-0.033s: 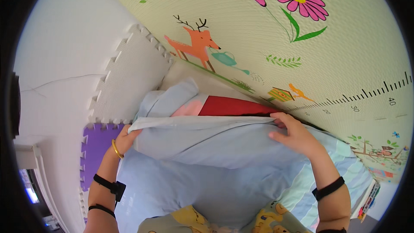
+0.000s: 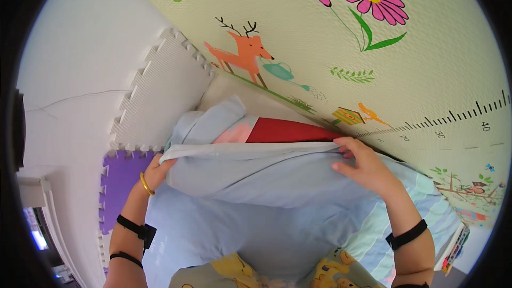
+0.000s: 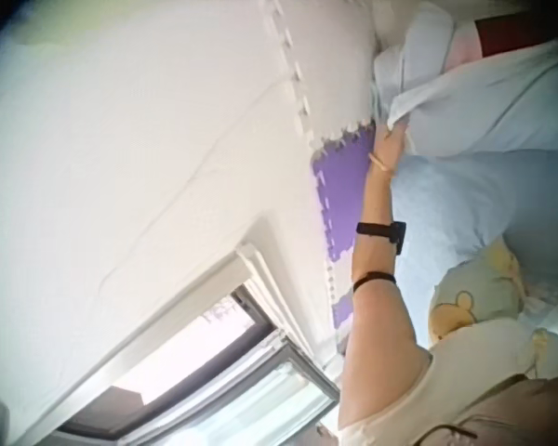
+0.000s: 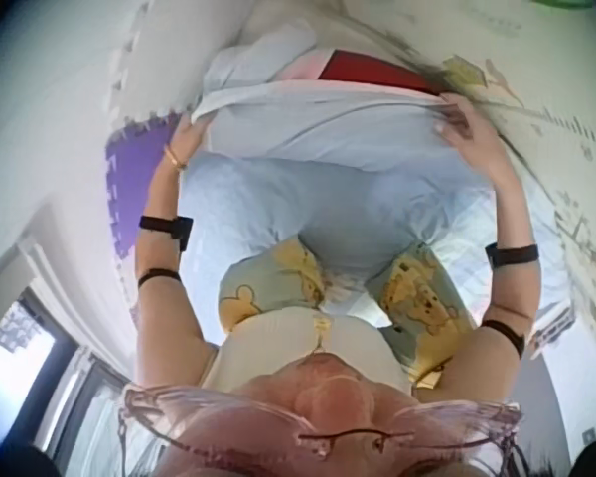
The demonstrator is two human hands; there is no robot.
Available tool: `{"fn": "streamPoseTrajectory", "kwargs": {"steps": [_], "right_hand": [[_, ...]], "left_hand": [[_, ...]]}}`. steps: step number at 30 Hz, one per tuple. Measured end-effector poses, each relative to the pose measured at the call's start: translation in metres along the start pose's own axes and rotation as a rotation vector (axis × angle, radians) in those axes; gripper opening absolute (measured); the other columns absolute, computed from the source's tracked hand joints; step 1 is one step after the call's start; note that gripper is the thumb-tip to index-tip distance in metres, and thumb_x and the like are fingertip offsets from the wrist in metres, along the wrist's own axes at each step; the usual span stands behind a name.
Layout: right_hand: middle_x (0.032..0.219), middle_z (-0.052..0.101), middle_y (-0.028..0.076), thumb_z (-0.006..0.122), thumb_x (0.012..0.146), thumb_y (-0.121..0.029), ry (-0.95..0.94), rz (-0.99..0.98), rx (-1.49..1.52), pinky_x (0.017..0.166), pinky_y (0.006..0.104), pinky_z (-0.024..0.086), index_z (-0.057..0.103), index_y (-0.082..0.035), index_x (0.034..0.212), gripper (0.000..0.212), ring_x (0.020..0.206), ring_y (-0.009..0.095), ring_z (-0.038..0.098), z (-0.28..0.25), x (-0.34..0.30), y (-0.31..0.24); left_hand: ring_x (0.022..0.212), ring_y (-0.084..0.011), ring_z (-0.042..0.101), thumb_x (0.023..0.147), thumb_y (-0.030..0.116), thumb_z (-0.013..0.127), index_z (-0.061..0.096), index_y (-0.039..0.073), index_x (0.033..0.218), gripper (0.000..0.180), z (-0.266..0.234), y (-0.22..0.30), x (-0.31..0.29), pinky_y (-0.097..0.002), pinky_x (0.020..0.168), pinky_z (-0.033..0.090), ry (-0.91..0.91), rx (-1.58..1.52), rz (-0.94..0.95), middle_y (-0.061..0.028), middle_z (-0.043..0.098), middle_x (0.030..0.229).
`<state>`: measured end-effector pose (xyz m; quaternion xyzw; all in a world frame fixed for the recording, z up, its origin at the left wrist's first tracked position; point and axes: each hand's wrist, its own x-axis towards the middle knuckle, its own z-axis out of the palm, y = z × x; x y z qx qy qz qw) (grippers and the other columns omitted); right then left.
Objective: Straighten the duvet and tidy the bedding in a small bedroom.
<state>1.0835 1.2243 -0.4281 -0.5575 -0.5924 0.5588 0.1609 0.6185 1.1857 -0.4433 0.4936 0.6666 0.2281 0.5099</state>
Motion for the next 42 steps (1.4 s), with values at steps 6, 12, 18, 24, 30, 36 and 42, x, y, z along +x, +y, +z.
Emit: {"fn": "streamPoseTrajectory", "kwargs": {"steps": [6,12,18,24,30,36,42], "right_hand": [[0.119,0.049,0.012,0.070,0.075,-0.022,0.013,-0.430,-0.394,0.097,0.0380,0.036,0.049,-0.005,0.122,0.054,0.111,0.030,0.046,0.072,0.047,-0.023],[0.106,0.049,0.009,0.070,0.073,-0.036,0.055,-0.475,-0.438,0.084,0.0416,0.037,0.056,-0.012,0.108,0.045,0.098,0.031,0.047,0.137,0.058,0.005],[0.098,0.052,0.008,0.069,0.075,-0.036,0.007,-0.352,-0.338,0.082,0.0421,0.040,0.058,-0.011,0.099,0.037,0.097,0.031,0.050,0.145,0.074,0.010],[0.095,0.054,0.010,0.065,0.078,-0.029,-0.020,-0.406,-0.358,0.078,0.0433,0.043,0.059,-0.011,0.094,0.025,0.093,0.032,0.053,0.148,0.078,0.010],[0.091,0.056,0.010,0.059,0.080,-0.019,0.067,-0.448,-0.447,0.074,0.0412,0.044,0.059,-0.010,0.092,0.015,0.090,0.030,0.055,0.157,0.069,0.007],[0.083,0.053,0.008,0.059,0.076,-0.011,0.208,-0.541,-0.631,0.067,0.0387,0.040,0.058,-0.009,0.088,0.012,0.078,0.026,0.053,0.149,0.039,-0.023],[0.075,0.046,0.005,0.062,0.066,-0.007,0.477,-0.723,-0.715,0.069,0.0364,0.038,0.057,-0.011,0.087,0.022,0.074,0.022,0.050,0.140,0.050,-0.062]], "left_hand": [[0.071,-0.0099,0.050,0.088,0.019,0.054,0.062,0.000,0.099,0.023,0.008,-0.004,0.005,-0.0241,0.068,0.041,-0.111,0.075,-0.023,-0.0044,0.060,0.074],[0.079,-0.0241,0.056,0.066,0.005,0.064,0.059,0.010,0.085,0.021,0.011,0.050,-0.015,-0.0382,0.090,0.034,-0.167,0.764,0.567,-0.0024,0.059,0.078],[0.088,-0.0236,0.055,0.070,0.016,0.070,0.056,0.010,0.089,0.025,0.044,0.061,-0.020,-0.0358,0.084,0.038,-0.266,0.689,0.728,-0.0023,0.059,0.091],[0.105,-0.0313,0.049,0.075,0.029,0.069,0.050,0.005,0.110,0.046,0.075,0.077,0.025,-0.0438,0.092,0.037,0.086,0.700,0.781,-0.0159,0.052,0.116],[0.112,-0.0305,0.050,0.076,0.038,0.066,0.044,0.005,0.124,0.062,0.142,0.060,0.116,-0.0465,0.099,0.032,0.134,1.054,0.759,-0.0175,0.053,0.119],[0.096,-0.0209,0.060,0.078,0.028,0.061,0.061,0.012,0.103,0.030,0.145,0.055,0.114,-0.0428,0.106,0.027,-0.582,1.378,0.579,-0.0059,0.065,0.097],[0.117,-0.0197,0.044,0.089,0.024,0.045,0.046,0.020,0.122,0.034,0.116,0.027,0.060,-0.0462,0.109,0.019,-0.811,0.955,0.325,-0.0091,0.049,0.123]]}}
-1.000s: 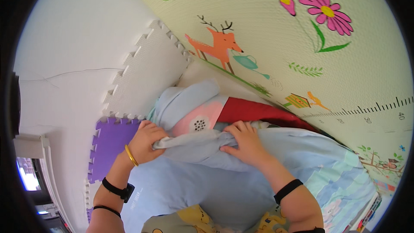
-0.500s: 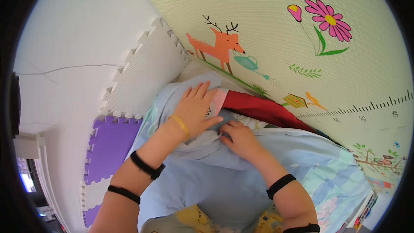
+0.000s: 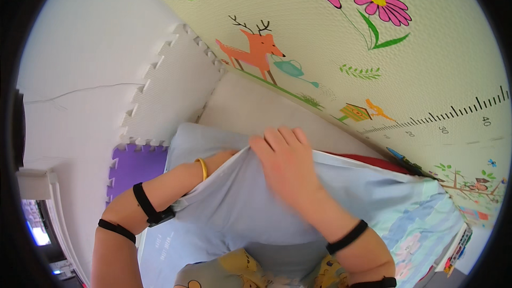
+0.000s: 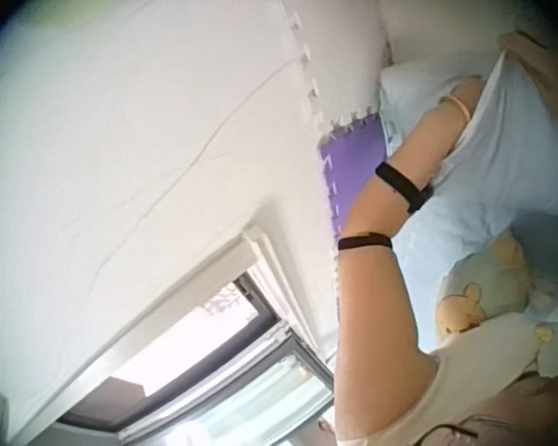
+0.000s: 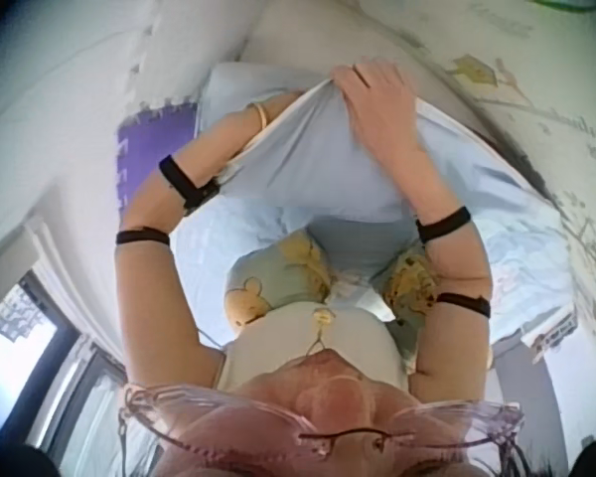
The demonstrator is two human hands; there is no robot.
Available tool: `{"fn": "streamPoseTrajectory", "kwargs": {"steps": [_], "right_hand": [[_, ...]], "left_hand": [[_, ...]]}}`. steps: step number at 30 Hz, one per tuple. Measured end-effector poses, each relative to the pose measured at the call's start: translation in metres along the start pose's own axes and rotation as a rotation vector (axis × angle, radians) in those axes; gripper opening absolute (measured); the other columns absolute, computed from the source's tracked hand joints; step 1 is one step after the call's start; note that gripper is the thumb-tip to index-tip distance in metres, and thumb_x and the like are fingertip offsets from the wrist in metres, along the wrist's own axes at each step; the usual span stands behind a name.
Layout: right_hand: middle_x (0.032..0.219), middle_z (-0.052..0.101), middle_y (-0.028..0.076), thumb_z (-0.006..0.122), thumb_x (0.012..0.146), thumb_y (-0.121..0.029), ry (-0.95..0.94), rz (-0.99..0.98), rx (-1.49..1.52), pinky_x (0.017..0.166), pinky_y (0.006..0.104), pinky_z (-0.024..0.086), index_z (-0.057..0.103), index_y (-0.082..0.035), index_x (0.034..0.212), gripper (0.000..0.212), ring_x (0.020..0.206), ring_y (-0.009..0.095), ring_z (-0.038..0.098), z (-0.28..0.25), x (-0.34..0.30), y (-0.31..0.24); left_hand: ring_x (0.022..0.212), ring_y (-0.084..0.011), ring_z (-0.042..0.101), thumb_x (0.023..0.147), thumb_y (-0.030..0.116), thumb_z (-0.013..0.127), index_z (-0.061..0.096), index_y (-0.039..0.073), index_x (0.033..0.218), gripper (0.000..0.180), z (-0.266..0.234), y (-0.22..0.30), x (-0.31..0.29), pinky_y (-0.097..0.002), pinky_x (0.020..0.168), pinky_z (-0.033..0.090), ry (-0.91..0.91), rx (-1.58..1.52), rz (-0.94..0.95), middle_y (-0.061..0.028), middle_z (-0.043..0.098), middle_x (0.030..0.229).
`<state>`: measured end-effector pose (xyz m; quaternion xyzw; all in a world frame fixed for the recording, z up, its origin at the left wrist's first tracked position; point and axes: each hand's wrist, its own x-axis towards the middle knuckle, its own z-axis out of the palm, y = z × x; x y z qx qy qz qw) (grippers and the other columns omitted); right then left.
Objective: Straighten the duvet and tidy the bedding in a small bedroom.
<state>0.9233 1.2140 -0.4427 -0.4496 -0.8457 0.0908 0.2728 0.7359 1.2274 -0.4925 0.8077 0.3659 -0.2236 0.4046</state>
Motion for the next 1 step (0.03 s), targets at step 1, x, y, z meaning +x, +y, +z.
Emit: {"fn": "streamPoseTrajectory", "kwargs": {"steps": [1], "right_hand": [[0.077,0.047,0.006,0.063,0.064,-0.007,-0.040,0.043,0.079,0.071,0.0374,0.037,0.059,-0.010,0.095,0.031,0.075,0.024,0.049,0.0266,-0.0049,0.0087]], "left_hand": [[0.134,-0.0199,0.030,0.092,0.028,0.043,0.029,0.024,0.142,0.052,0.0237,-0.0243,-0.0017,-0.0501,0.111,0.014,0.086,-0.501,-0.097,-0.0117,0.033,0.144]]}}
